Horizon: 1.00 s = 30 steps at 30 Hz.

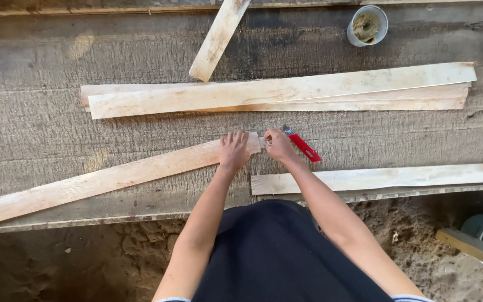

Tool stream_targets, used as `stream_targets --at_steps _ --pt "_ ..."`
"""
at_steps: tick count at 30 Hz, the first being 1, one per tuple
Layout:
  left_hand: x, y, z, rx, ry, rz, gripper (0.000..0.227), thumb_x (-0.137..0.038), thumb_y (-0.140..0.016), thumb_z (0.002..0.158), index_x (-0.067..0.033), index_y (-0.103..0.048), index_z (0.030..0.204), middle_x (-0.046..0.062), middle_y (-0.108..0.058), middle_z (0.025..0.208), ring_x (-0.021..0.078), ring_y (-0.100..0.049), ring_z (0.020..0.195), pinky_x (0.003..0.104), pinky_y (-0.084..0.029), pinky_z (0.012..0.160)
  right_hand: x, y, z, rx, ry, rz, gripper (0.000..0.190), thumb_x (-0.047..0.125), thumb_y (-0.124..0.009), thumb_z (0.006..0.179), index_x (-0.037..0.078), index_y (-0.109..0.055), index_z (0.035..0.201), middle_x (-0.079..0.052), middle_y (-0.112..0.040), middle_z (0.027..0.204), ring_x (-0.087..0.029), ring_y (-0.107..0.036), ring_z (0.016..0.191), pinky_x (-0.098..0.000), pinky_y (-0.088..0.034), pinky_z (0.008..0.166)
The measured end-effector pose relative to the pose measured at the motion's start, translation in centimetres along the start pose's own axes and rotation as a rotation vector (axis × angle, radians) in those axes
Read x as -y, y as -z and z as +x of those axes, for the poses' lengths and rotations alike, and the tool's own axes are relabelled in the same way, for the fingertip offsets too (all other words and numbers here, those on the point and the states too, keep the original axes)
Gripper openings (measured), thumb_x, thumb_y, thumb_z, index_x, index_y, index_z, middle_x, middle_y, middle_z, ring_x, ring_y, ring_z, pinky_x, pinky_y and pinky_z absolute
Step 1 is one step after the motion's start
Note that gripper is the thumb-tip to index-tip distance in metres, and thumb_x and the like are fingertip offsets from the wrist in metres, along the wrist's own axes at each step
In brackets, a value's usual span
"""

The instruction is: Trimming thin wood strips to size using a utility knife on a wooden workbench.

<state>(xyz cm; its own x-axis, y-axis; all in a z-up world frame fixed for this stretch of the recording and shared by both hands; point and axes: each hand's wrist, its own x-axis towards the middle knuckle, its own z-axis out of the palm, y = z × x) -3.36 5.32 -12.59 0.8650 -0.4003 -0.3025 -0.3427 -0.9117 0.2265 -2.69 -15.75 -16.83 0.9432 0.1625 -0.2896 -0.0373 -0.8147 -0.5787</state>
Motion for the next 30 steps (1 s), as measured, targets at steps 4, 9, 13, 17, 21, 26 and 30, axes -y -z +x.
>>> stream_targets --at_steps 4,9,13,17,21,26,30 --pt "-0.1 1.0 0.0 -0.03 -0.002 0.007 0.077 -0.038 -0.076 0.081 -0.0176 -0.045 0.148 0.006 -0.041 0.142 0.0287 -0.04 0.128 0.052 -0.038 0.107 2.9 2.1 -0.4 0.062 -0.06 0.023 0.036 0.018 -0.081 0.085 0.011 -0.059 0.112 -0.009 -0.07 0.092 -0.032 -0.074 0.093 -0.0497 -0.061 0.081" --pt "0.4 0.3 -0.2 -0.02 0.002 -0.03 0.074 -0.039 -0.074 0.083 -0.0201 -0.045 0.148 0.004 -0.042 0.144 0.0281 -0.04 0.132 0.05 -0.039 0.109 1.5 0.5 0.5 0.101 -0.076 -0.005 0.041 0.018 -0.088 0.075 0.018 -0.058 0.103 -0.005 -0.062 0.094 -0.036 -0.07 0.1 -0.0498 -0.058 0.086" --pt "1.3 -0.3 -0.4 0.027 -0.008 -0.075 0.08 -0.042 -0.074 0.084 -0.0223 -0.041 0.155 0.004 -0.037 0.152 0.027 -0.035 0.139 0.05 -0.033 0.115 4.8 6.3 0.0 0.193 -0.153 0.159 0.024 0.012 -0.079 0.085 0.011 -0.058 0.096 -0.012 -0.069 0.091 -0.039 -0.071 0.096 -0.0479 -0.057 0.083" --pt "1.3 0.5 -1.6 0.013 -0.028 -0.065 0.086 -0.046 -0.076 0.085 -0.0227 -0.037 0.158 0.007 -0.035 0.155 0.028 -0.033 0.143 0.05 -0.031 0.117 6.6 12.2 2.5 0.242 -0.336 0.433 0.013 0.015 -0.076 0.087 0.012 -0.064 0.092 -0.008 -0.072 0.091 -0.021 -0.073 0.076 -0.0379 -0.056 0.079" --pt "0.2 3.3 -3.9 -0.105 -0.073 -0.1 0.064 -0.037 -0.07 0.093 -0.0171 -0.05 0.15 0.013 -0.045 0.149 0.0311 -0.039 0.142 0.049 -0.035 0.115 12.1 21.8 6.2 -0.49 -0.17 1.025 0.029 0.027 -0.072 0.1 0.013 -0.049 0.109 -0.007 -0.067 0.097 -0.016 -0.071 0.088 -0.0275 -0.062 0.087" --pt "-0.8 -2.5 -6.7 -0.104 -0.166 -0.194 0.039 -0.035 -0.063 0.099 -0.0169 -0.06 0.133 0.01 -0.051 0.13 0.0268 -0.053 0.124 0.043 -0.046 0.102 9.8 21.8 2.9 -0.429 -0.051 0.904 0.017 0.023 -0.07 0.097 0.01 -0.059 0.102 -0.009 -0.066 0.095 -0.02 -0.075 0.087 -0.0294 -0.063 0.081" --pt "-2.5 -1.1 -9.9 -0.069 -0.217 -0.222 0.057 -0.044 -0.075 0.09 -0.0134 -0.058 0.135 0.008 -0.047 0.125 0.0277 -0.052 0.118 0.041 -0.048 0.095 7.2 15.5 -5.7 0.144 -0.021 0.323 0.015 0.017 -0.071 0.089 0.007 -0.072 0.1 -0.014 -0.074 0.098 -0.035 -0.072 0.101 -0.0452 -0.054 0.094"
